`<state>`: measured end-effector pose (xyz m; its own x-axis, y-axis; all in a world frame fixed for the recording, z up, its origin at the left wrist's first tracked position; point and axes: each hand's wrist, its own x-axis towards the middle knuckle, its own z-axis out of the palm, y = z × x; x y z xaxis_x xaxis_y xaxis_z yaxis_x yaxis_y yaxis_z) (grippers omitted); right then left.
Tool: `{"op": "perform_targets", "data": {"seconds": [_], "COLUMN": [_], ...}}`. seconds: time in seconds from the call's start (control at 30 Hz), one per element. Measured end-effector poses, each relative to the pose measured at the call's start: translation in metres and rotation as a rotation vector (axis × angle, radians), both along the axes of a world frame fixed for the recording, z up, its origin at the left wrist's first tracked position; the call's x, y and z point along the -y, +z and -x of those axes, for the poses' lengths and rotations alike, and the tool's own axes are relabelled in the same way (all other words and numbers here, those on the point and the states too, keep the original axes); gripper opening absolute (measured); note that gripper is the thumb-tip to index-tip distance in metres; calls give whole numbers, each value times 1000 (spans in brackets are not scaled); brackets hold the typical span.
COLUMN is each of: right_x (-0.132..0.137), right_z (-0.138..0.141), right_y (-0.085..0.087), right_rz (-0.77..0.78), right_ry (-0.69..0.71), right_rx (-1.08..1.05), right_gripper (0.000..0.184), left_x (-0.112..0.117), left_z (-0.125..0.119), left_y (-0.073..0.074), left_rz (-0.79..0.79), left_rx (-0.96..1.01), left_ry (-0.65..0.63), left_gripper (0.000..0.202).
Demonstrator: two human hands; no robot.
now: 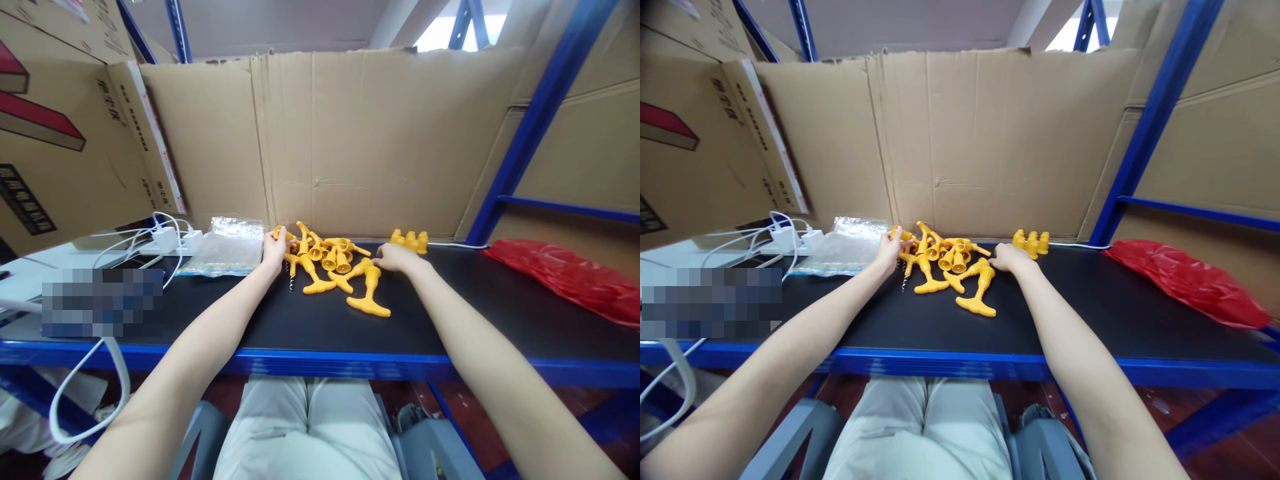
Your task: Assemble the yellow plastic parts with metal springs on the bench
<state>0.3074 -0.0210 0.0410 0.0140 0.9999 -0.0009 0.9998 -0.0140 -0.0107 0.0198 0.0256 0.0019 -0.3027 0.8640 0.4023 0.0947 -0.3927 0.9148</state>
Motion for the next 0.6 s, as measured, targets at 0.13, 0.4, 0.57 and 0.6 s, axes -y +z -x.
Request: {"op": "perform_targets", "data": {"seconds": [0.13, 0.4, 0.57, 0.6], "right_x": [0, -2, -5, -5], "right_z": [0, -1, -4, -4], "right_y": [0, -2, -5, -5], "right_rz": [-6, -37, -56, -59], "right_ry": [5, 19, 35, 34], "right_rx": [4, -32, -61, -69], "right_gripper": [33, 30, 27, 27], "left_x": [1, 2, 5, 7], "left_z": [2, 2, 4, 3], "left_y": [4, 0, -4, -3], "left_rz": [36, -163, -304, -321], "left_rx": [248, 8, -309, -387], "left_ry": [-57, -89, -123, -119], "left_gripper": [21, 21, 26, 27]}}
